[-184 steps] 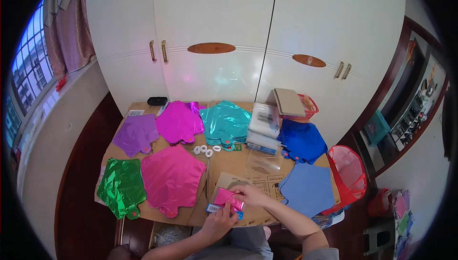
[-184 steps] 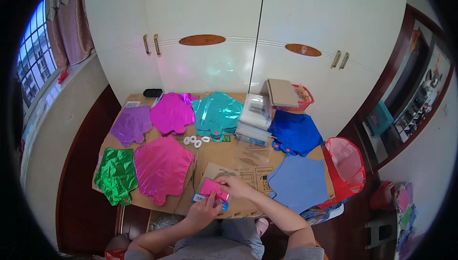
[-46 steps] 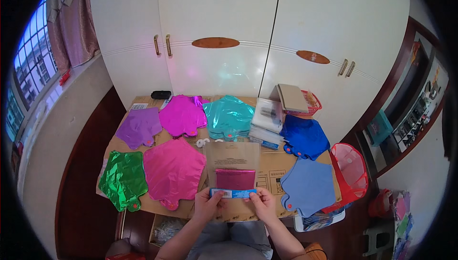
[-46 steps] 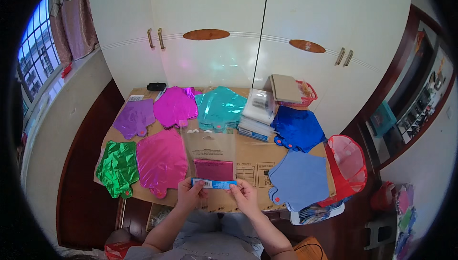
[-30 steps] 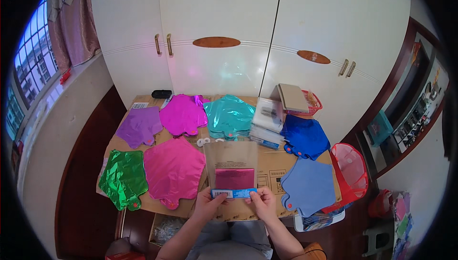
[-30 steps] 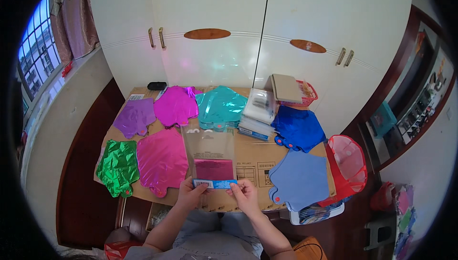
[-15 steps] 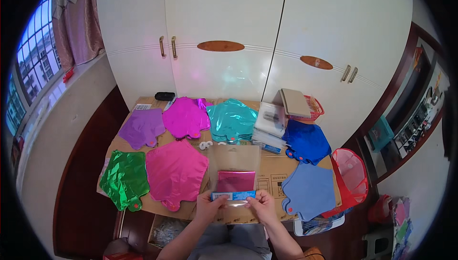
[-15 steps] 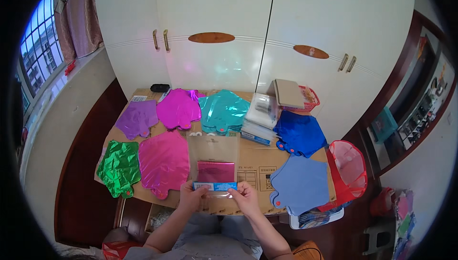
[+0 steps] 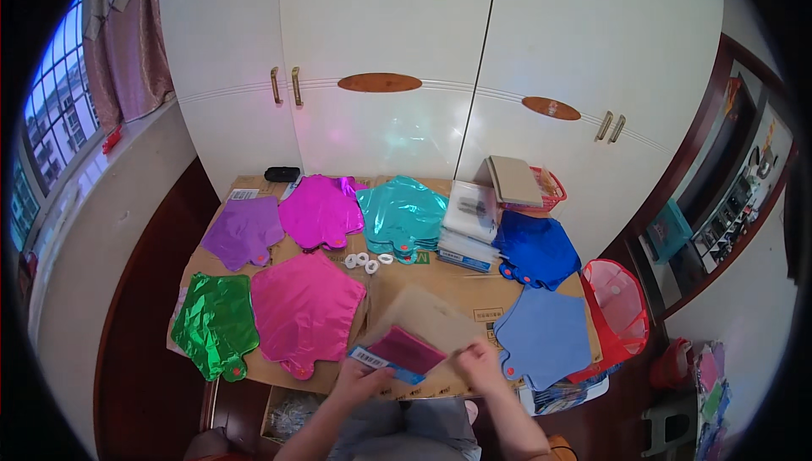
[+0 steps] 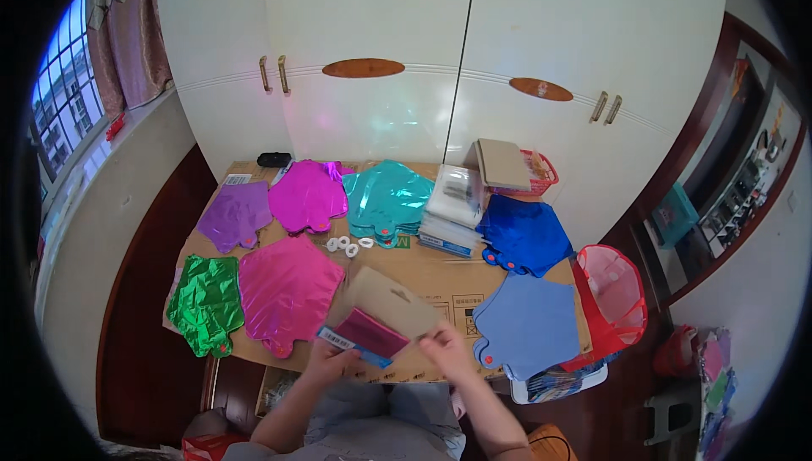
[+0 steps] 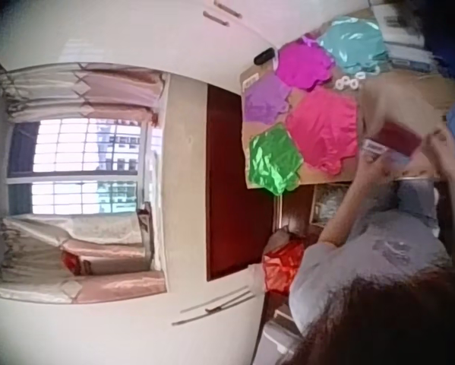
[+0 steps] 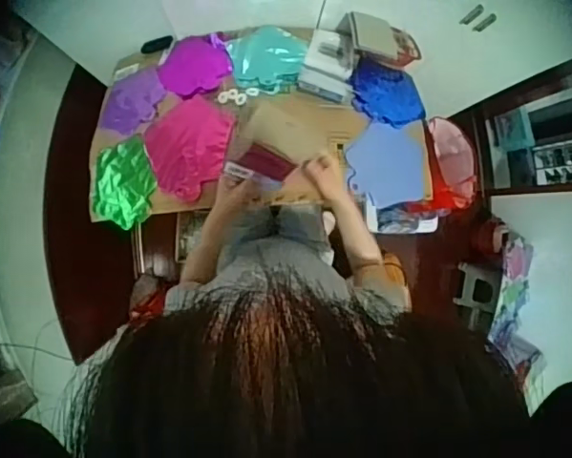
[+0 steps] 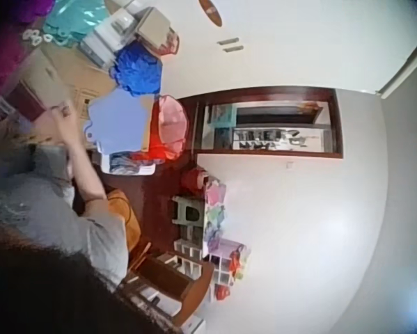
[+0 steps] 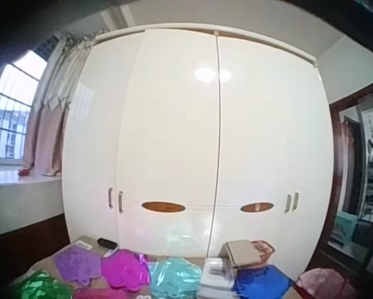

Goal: Folding colorful plastic bags and placing them into clear plastic retail packaging envelopes.

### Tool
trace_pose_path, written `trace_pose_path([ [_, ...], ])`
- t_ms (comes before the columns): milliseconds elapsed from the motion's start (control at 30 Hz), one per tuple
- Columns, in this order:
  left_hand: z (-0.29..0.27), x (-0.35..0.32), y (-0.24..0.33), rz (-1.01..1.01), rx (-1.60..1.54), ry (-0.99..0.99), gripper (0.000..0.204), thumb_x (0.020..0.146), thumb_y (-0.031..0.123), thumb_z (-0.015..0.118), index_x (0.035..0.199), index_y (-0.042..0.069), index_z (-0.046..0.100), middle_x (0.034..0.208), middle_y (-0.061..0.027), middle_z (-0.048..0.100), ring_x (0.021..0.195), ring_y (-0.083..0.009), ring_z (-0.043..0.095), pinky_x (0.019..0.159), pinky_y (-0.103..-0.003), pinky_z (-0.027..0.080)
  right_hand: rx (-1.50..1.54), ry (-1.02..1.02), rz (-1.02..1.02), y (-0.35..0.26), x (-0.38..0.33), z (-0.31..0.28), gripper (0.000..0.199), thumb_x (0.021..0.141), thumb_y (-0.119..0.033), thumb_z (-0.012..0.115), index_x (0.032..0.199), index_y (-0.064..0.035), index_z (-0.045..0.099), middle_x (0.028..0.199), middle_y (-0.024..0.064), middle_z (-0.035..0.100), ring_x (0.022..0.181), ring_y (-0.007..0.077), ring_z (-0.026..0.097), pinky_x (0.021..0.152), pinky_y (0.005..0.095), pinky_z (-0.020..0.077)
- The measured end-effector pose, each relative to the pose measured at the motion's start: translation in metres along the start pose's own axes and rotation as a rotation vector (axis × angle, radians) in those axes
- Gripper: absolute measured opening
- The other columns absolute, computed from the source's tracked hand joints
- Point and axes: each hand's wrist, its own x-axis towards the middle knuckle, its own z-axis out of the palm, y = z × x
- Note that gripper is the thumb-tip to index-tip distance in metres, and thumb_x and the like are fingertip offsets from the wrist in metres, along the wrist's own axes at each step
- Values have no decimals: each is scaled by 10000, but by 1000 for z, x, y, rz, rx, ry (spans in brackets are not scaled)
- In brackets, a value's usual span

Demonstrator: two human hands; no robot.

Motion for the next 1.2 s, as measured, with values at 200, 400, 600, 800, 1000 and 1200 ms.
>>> trace_pose_path([
  [200, -23, -16, 31, 173, 140, -180, 338, 818, 21, 669, 1141, -42, 592, 1027, -44, 659, 931, -98, 599, 814, -281, 494, -381, -251, 181, -111, 33, 13, 177, 874, -66, 647, 1040, -19, 682, 932, 27, 690, 798, 70, 600, 733, 210, 476],
  [400, -37, -15, 35, 92, 144, -257, 292, 852, 40, 661, 1136, 0, 608, 956, 7, 648, 830, -46, 563, 692, -227, 483, -80, -248, 337, -108, 38, 14, 77, 783, -23, 729, 856, -13, 707, 773, 44, 685, 690, 82, 614, 644, 211, 487],
  [600, -51, -8, 23, 68, -16, -416, 454, 834, 57, 679, 1251, -29, 521, 1143, -69, 614, 1042, -130, 559, 881, -317, 467, 209, -333, 442, -107, 33, 20, 105, 738, -1, 758, 812, -15, 685, 757, 58, 677, 648, 89, 614, 583, 212, 486],
  [800, -53, -4, 27, 41, -32, -439, 507, 834, 83, 685, 1286, -33, 490, 1181, -76, 595, 1075, -136, 548, 898, -317, 452, 214, -392, 352, -103, 25, 23, 106, 809, -29, 705, 911, -16, 684, 849, 44, 679, 762, 86, 614, 696, 223, 487],
  [1000, -53, -8, 28, 75, 3, -394, 255, 859, 76, 664, 1095, -5, 608, 962, -12, 638, 865, -73, 573, 741, -248, 477, -273, -335, 349, -140, 34, 27, 189, 858, -40, 649, 1038, 9, 677, 935, 57, 691, 844, 88, 624, 787, 236, 494],
  [1200, -56, -14, 33, 17, 23, -360, 184, 869, 97, 668, 1032, 14, 650, 853, 17, 646, 758, -35, 573, 650, -209, 477, -344, -376, 349, -137, 36, 22, 157, 849, -38, 662, 996, 12, 688, 909, 47, 692, 826, 83, 623, 763, 233, 501],
])
